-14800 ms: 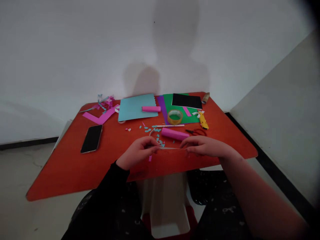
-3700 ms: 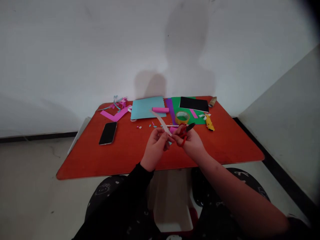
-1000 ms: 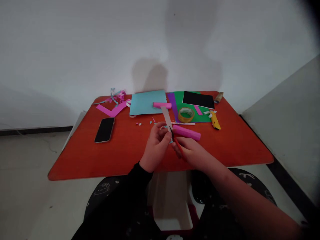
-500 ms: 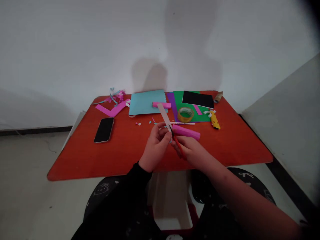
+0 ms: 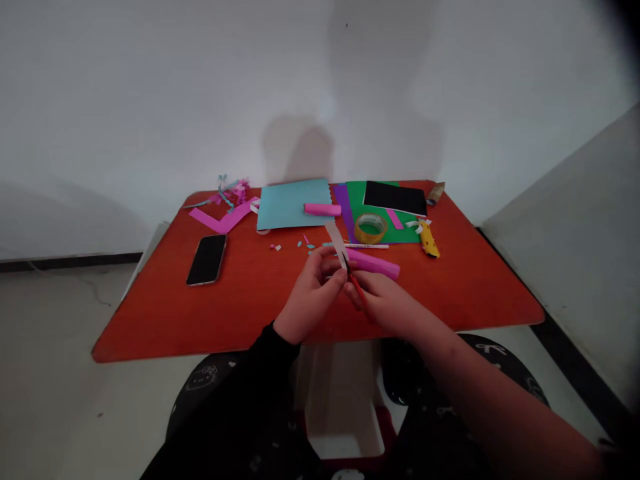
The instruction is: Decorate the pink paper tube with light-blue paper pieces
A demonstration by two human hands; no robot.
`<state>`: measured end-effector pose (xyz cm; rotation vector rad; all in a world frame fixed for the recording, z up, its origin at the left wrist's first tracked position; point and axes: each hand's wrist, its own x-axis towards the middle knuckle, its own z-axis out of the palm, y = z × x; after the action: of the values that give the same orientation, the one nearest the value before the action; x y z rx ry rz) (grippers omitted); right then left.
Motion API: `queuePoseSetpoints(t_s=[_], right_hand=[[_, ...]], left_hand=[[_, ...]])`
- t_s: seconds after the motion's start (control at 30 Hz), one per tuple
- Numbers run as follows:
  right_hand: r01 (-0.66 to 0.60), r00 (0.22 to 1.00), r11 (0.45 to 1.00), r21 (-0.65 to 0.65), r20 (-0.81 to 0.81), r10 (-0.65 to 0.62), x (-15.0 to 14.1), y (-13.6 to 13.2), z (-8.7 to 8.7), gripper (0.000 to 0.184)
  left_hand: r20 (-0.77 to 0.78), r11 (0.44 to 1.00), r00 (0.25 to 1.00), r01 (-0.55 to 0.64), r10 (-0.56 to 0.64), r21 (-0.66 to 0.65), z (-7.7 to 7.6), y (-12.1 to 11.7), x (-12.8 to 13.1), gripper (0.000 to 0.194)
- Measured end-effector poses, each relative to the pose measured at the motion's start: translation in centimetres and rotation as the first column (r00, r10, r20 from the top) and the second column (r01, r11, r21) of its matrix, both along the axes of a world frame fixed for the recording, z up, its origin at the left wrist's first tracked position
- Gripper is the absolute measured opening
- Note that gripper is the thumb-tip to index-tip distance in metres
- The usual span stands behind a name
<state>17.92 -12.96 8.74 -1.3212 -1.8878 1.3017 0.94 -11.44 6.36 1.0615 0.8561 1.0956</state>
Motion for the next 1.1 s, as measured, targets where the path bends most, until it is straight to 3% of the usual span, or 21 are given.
queuePoseSetpoints(t_s=[0.17,0.43,0.8,0.93,1.1], right_hand=[[0.001,1.0,1.0,-0.001,-0.02,-0.001,-0.1,0.1,-0.1,0.048],[0.042,0.996,0.999,0.001,0.081,-0.042,0.2,0.4,-0.1,0.051],[-0.115,0.984,0.993,-0.039,0.135,0.119,1.8,0.6,1.5,0.044],[-0.159,0.961,0.986,-0.06,0.219,0.168,2.1,0.7,1.8,0.043],[-0.22,0.951,0.973,-0.066,0.206,0.229,2.4,0.7,1.8,0.036]], left_hand=[[0.007,0.999,1.0,-0.004,0.004,0.034,-0.1,0.1,0.1,0.044],[-0.002,0.999,0.999,0.033,-0.033,0.03,0.4,0.3,-0.4,0.04],[-0.035,0.987,0.987,0.156,-0.155,0.032,0.8,0.8,-1.8,0.036],[-0.017,0.988,0.988,0.154,-0.154,0.03,0.7,1.0,-2.0,0.048],[-0.031,0.993,0.992,0.119,-0.118,0.013,1.2,0.9,-2.0,0.045]])
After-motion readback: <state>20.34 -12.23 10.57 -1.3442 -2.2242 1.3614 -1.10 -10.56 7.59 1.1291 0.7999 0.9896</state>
